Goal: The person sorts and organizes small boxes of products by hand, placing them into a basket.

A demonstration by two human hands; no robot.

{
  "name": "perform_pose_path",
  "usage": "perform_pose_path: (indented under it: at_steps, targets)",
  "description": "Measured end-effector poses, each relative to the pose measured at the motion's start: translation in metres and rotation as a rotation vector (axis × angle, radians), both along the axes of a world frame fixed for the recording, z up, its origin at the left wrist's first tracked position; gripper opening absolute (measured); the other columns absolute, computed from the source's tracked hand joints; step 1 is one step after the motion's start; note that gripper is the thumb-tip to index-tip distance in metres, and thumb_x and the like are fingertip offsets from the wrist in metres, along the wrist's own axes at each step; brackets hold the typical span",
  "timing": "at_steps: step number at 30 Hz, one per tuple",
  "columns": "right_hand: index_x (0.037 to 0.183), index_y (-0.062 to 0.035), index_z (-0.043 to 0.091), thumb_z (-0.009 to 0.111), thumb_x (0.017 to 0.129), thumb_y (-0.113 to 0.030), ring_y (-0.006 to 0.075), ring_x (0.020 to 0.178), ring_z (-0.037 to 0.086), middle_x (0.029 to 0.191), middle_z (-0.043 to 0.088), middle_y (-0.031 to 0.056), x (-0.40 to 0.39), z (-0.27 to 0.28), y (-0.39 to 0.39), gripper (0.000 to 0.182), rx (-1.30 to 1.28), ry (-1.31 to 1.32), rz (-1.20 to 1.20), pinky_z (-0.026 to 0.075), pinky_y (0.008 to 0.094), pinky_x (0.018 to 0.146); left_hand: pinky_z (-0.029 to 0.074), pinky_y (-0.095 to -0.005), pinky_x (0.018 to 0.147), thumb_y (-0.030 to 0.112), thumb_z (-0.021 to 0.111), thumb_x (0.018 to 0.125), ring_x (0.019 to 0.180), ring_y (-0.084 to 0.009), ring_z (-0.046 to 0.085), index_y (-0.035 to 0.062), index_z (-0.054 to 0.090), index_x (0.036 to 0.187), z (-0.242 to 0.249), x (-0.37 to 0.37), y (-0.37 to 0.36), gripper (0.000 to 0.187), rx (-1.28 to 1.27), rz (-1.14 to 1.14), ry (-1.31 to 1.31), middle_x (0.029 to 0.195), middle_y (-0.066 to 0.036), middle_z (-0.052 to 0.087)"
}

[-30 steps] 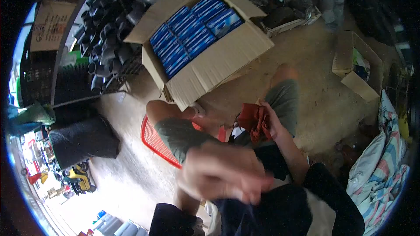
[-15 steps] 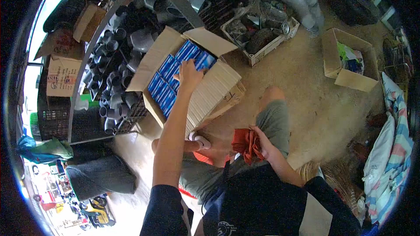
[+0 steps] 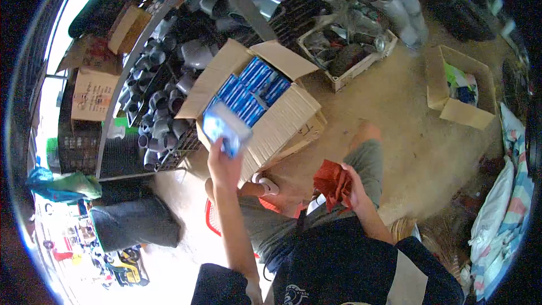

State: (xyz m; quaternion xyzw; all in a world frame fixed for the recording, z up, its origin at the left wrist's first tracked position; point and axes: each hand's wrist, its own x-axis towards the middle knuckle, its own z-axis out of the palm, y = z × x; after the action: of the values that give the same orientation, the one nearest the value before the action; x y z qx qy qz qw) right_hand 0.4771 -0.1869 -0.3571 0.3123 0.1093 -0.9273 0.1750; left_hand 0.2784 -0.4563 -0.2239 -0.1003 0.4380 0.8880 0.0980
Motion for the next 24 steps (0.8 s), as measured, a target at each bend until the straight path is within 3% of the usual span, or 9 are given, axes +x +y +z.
perform_pose_path:
  at_steps: [2, 3, 7, 10, 13, 17, 20, 21, 24]
  targets:
    - [0.124, -0.0012, 0.057, 0.058, 0.091, -0.046, 0.0339, 0.098, 0.067, 0.114, 0.067, 0.0158, -0.001, -0.023, -0.008, 0.055, 0.092, -0.086, -0.085, 0.054, 0.0470, 0.091, 0.049, -0.0583, 0.093, 0.033, 0.052, 0.093, 0.112, -0.0373, 0.060, 0.0074, 0.045, 0.140, 0.002, 0.063, -0.020, 0.054, 0.183, -0.018, -0.001, 0.126, -0.018, 0.059]
    - [0.125, 0.0004, 0.056, 0.057, 0.091, -0.042, 0.0341, 0.102, 0.065, 0.116, 0.066, 0.0158, -0.005, 0.002, -0.006, 0.054, 0.033, -0.018, -0.046, 0.052, 0.0461, 0.093, 0.049, -0.0475, 0.094, 0.036, 0.050, 0.095, 0.112, -0.0342, 0.058, -0.0001, 0.043, 0.135, 0.002, 0.085, -0.026, 0.054, 0.125, -0.073, 0.058, 0.122, -0.020, 0.058]
    - [0.131, 0.0000, 0.051, 0.057, 0.090, -0.037, 0.0342, 0.114, 0.058, 0.127, 0.060, 0.0164, -0.001, 0.005, -0.009, 0.056, 0.172, -0.033, 0.069, 0.045, 0.0480, 0.101, 0.056, -0.0397, 0.072, 0.047, 0.037, 0.102, 0.094, -0.0303, 0.063, 0.0087, 0.045, 0.136, -0.011, 0.146, -0.026, 0.052, 0.401, 0.035, -0.030, 0.107, -0.016, 0.060]
    - [0.135, 0.0004, 0.047, 0.056, 0.088, -0.032, 0.0330, 0.117, 0.057, 0.134, 0.055, 0.0177, -0.003, 0.023, -0.018, 0.058, 0.372, -0.014, 0.182, 0.045, 0.0467, 0.102, 0.058, -0.0317, 0.069, 0.050, 0.034, 0.104, 0.079, -0.0196, 0.066, 0.0106, 0.047, 0.134, -0.016, 0.172, -0.020, 0.051, 0.314, 0.121, -0.210, 0.100, -0.010, 0.063]
    - [0.139, 0.0040, 0.042, 0.053, 0.090, -0.029, 0.0330, 0.109, 0.062, 0.130, 0.058, 0.0167, -0.010, 0.063, -0.055, 0.061, 0.143, 0.161, 0.246, 0.049, 0.0447, 0.097, 0.056, -0.0293, 0.069, 0.053, 0.036, 0.102, 0.081, -0.0175, 0.061, 0.0113, 0.049, 0.132, -0.036, 0.175, -0.040, 0.053, 0.314, 0.288, -0.280, 0.100, -0.009, 0.059]
    - [0.147, 0.0014, 0.035, 0.051, 0.095, -0.023, 0.0348, 0.121, 0.055, 0.150, 0.039, 0.0153, -0.045, 0.170, -0.137, 0.060, 0.747, 0.709, 0.752, 0.042, 0.0442, 0.105, 0.056, -0.0362, 0.082, 0.048, 0.043, 0.102, 0.096, -0.0177, 0.063, 0.0185, 0.043, 0.138, -0.079, 0.168, -0.089, 0.046, 0.414, 0.118, 0.017, 0.108, -0.003, 0.061]
    - [0.148, 0.0016, 0.034, 0.054, 0.095, -0.024, 0.0398, 0.133, 0.042, 0.153, 0.032, 0.0191, -0.069, 0.181, -0.207, 0.062, 1.543, 1.532, 0.745, 0.038, 0.0486, 0.109, 0.051, -0.0367, 0.093, 0.047, 0.045, 0.102, 0.106, -0.0187, 0.059, 0.0169, 0.044, 0.136, -0.046, 0.169, -0.088, 0.046, 0.343, 0.247, -0.125, 0.110, -0.005, 0.060]
    - [0.148, 0.0018, 0.034, 0.054, 0.094, -0.024, 0.0420, 0.134, 0.038, 0.153, 0.031, 0.0206, -0.065, 0.176, -0.224, 0.063, 1.679, 1.616, 0.782, 0.037, 0.0493, 0.109, 0.044, -0.0382, 0.103, 0.046, 0.047, 0.101, 0.112, -0.0197, 0.055, 0.0148, 0.046, 0.131, -0.051, 0.175, -0.089, 0.044, 0.264, 0.297, -0.131, 0.114, -0.007, 0.058]
    - [0.147, 0.0027, 0.034, 0.055, 0.094, -0.024, 0.0483, 0.138, 0.031, 0.154, 0.028, 0.0240, -0.042, 0.160, -0.253, 0.063, 1.894, 1.752, 0.891, 0.034, 0.0511, 0.112, 0.048, -0.0379, 0.098, 0.047, 0.048, 0.100, 0.104, -0.0192, 0.058, 0.0131, 0.046, 0.127, -0.084, 0.175, -0.107, 0.043, 0.213, 0.326, 0.004, 0.113, -0.007, 0.057]
